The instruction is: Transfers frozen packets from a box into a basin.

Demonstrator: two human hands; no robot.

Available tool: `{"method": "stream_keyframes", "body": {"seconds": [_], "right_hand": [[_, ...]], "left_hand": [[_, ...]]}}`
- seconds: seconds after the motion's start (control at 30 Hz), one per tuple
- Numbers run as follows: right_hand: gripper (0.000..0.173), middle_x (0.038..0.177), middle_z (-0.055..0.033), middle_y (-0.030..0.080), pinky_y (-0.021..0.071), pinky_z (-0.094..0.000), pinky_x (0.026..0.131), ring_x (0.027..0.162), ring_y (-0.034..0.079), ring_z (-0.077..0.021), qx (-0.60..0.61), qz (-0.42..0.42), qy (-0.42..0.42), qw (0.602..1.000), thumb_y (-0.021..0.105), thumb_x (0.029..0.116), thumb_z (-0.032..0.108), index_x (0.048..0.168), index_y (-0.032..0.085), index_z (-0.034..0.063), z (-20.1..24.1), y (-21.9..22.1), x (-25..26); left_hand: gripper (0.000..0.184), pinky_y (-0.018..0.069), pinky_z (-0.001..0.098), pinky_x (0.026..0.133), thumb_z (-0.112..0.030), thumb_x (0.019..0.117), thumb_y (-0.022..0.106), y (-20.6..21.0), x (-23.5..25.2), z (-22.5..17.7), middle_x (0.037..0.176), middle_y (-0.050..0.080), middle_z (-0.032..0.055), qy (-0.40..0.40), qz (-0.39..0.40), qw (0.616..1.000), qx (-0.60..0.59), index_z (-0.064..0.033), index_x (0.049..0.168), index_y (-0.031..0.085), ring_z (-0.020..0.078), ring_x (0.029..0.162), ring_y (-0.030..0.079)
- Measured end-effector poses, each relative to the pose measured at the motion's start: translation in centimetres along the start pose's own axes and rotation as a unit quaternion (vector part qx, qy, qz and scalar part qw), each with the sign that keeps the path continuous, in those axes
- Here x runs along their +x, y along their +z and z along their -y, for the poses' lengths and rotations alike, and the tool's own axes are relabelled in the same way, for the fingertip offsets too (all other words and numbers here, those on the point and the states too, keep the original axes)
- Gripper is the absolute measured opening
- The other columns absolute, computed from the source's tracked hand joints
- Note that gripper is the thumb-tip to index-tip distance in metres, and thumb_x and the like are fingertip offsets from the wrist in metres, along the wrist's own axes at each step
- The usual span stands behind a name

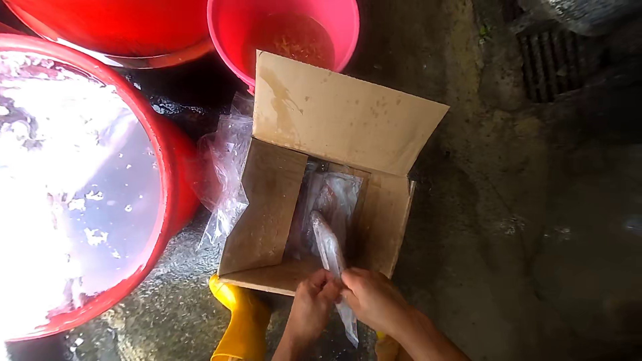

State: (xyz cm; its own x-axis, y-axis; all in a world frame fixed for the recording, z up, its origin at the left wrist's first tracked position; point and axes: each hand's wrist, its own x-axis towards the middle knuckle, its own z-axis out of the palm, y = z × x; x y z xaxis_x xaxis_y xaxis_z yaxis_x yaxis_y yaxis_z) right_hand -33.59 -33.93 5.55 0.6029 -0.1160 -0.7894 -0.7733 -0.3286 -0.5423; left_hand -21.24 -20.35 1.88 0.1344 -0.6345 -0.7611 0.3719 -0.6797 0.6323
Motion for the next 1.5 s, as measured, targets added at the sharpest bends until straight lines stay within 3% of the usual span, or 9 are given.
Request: {"method": "stream_keyframes", "body": {"seconds": [0.17,0.33,0.6,0.87,0.97,1.03,1.23,1.37,1.5], "right_hand": [[0.028,0.081,-0.0124,0.063,0.0516,-0.0481,0.072,0.079,0.064,-0.0273,0.072,0.0,-0.043,0.996,0.05,0.1,0.023,0.085,0.063,0.0035,-0.8,0.2,1.4],[0.028,0.067,-0.0083,0.06,0.0517,-0.0413,0.057,0.064,0.063,-0.0214,0.053,-0.173,-0.089,0.979,0.055,0.0933,0.022,0.07,0.058,0.0063,0.1,3.7,1.8],[0.03,0.066,-0.0075,0.058,0.0491,-0.0451,0.06,0.064,0.06,-0.022,0.114,-0.163,0.006,0.98,0.056,0.0926,0.026,0.07,0.059,0.0064,-0.9,3.3,2.6],[0.009,0.072,-0.0076,0.067,0.056,-0.0399,0.051,0.062,0.068,-0.022,-0.141,-0.377,0.004,0.916,0.067,0.0748,0.014,0.072,0.064,0.0064,1.1,4.0,1.6],[0.042,0.095,-0.0135,0.073,0.0588,-0.0504,0.065,0.076,0.073,-0.0304,-0.059,-0.277,0.144,0.948,0.068,0.0831,0.015,0.123,0.064,0.0032,3.5,3.1,1.7],[0.05,0.111,-0.0142,0.073,0.0582,-0.0528,0.079,0.095,0.073,-0.0325,-0.045,-0.157,0.199,0.966,0.063,0.0893,0.022,0.137,0.058,0.0073,5.0,2.6,1.8],[0.041,0.111,-0.0196,0.071,0.0509,-0.0596,0.093,0.111,0.067,-0.0365,-0.051,0.124,0.241,0.961,0.045,0.1044,0.035,0.107,0.07,0.0027,3.4,1.5,2.4],[0.047,0.103,-0.0194,0.071,0.0518,-0.06,0.087,0.103,0.068,-0.0368,-0.087,0.164,0.254,0.949,0.05,0.1003,0.044,0.095,0.07,0.0022,2.8,1.8,2.0],[0.051,0.101,-0.0208,0.07,0.0519,-0.0585,0.085,0.099,0.069,-0.0365,-0.074,0.191,0.246,0.947,0.041,0.1064,0.042,0.098,0.068,0.0002,2.1,2.2,1.4]], "left_hand": [[0.02,0.0597,0.0327,0.066,-0.019,0.0985,0.055,-0.1,0.1,0.1,0.074,0.07,-0.0004,0.024,-0.046,0.997,0.048,-0.0088,0.09,0.07,0.0118,0.067,0.069],[0.02,0.0503,0.0311,0.056,-0.024,0.0934,0.056,-0.2,-0.6,0.6,0.064,0.06,-0.0059,0.036,-0.12,0.985,0.115,-0.0144,0.081,0.068,0.0076,0.058,0.058],[0.025,0.0588,0.0414,0.062,-0.022,0.0975,0.053,-2.1,-2.6,1.2,0.073,0.07,0.0022,-0.03,-0.254,0.961,0.103,-0.0062,0.094,0.072,0.0157,0.064,0.068],[0.019,0.0569,0.0454,0.056,-0.021,0.0886,0.062,-2.3,-3.4,0.5,0.074,0.067,0.0068,0.081,-0.355,0.865,0.345,-0.0056,0.084,0.072,0.021,0.062,0.066],[0.025,0.0604,0.0454,0.064,-0.024,0.0954,0.061,-0.1,-4.2,0.5,0.088,0.07,0.0113,0.044,-0.344,0.891,0.293,-0.0009,0.101,0.071,0.0228,0.071,0.07],[0.041,0.0615,0.048,0.068,-0.038,0.0998,0.062,1.2,-4.9,0.8,0.094,0.072,0.0099,-0.045,-0.274,0.937,0.211,-0.0028,0.121,0.063,0.0224,0.072,0.071],[0.04,0.0632,0.0424,0.073,-0.035,0.0996,0.066,0.0,-4.1,3.6,0.092,0.072,0.0056,-0.103,-0.174,0.979,0.039,-0.0063,0.126,0.057,0.0184,0.075,0.072],[0.038,0.0595,0.0484,0.074,-0.039,0.1057,0.048,-1.5,-4.1,3.4,0.084,0.072,0.0085,-0.097,-0.131,0.958,0.238,-0.0075,0.112,0.069,0.0241,0.076,0.072],[0.048,0.0563,0.0577,0.086,-0.044,0.1074,0.038,-2.2,-4.1,0.5,0.106,0.074,0.0165,-0.204,-0.017,0.882,0.426,-0.0081,0.123,0.066,0.0364,0.102,0.072]]}}
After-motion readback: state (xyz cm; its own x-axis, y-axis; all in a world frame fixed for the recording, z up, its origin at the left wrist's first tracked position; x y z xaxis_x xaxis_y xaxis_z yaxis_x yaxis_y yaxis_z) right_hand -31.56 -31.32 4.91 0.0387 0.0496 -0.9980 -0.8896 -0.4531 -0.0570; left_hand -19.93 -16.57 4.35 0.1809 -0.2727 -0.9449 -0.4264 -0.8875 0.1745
